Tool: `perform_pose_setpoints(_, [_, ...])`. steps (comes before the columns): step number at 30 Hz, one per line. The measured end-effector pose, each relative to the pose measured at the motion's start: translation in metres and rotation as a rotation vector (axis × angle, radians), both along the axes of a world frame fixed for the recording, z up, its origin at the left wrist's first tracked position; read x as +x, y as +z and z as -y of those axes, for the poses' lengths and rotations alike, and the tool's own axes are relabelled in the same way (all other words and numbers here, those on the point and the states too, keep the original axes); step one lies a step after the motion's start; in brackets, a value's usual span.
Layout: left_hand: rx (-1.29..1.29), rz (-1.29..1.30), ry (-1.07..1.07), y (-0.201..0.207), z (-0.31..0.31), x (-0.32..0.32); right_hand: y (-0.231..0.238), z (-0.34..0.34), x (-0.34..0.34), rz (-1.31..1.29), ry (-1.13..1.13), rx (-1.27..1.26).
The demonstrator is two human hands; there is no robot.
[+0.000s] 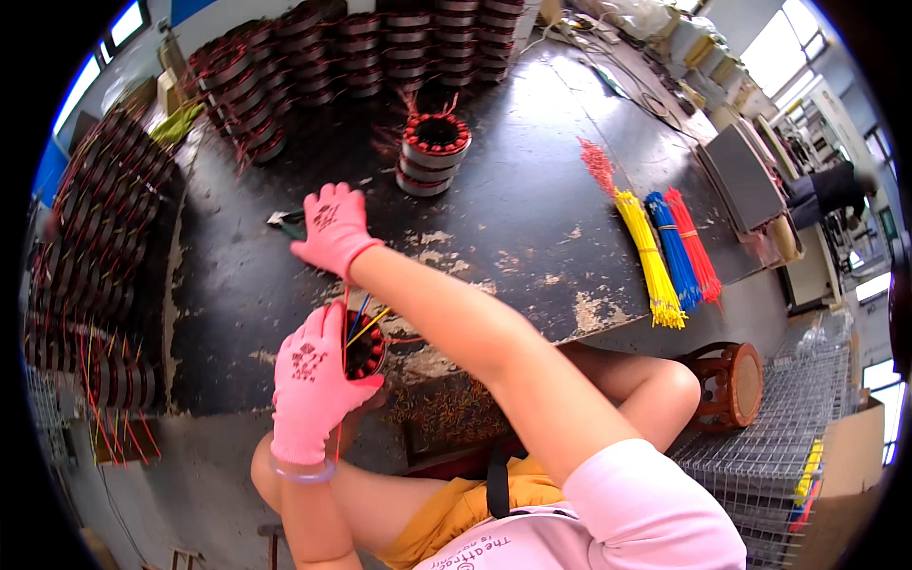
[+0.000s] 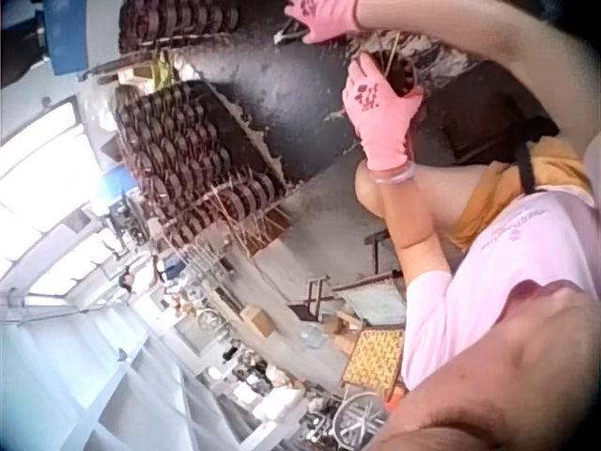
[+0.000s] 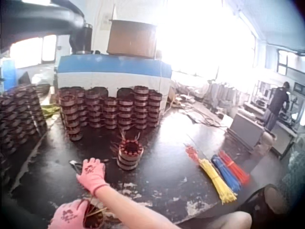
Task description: The person is inserting wires into the slots of motor stators, securing the wires with plastic ties, and using pliers to cut the excess material. They move the stators between the workbench and stacks while handling colored wires and wire ties.
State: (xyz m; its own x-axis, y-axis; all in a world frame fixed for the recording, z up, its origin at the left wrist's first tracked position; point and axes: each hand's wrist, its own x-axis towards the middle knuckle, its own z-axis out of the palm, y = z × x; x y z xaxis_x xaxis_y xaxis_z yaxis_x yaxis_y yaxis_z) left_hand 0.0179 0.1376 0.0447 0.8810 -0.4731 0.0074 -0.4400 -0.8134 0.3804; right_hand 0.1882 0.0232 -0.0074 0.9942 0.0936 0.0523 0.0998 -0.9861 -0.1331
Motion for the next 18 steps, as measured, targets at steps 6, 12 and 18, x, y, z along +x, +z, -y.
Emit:
perform_pose_setpoints(6, [0.042, -0.003, 0.012, -0.004, -0.01, -0.003, -0.026, 0.086, -0.055, 0.487, 0.599, 0.471])
perform_pose_setpoints(12, [0.059, 0.024, -0.036, 0.001, 0.003, -0.002, -0.021, 0.196, -0.179, 0.125, 0.699, 0.271])
perform_pose_setpoints(18, [0.094, -0.041, 0.042, 0.008, 0.01, -0.004, -0.038, 0.263, -0.095, 0.204, 0.546, 0.14])
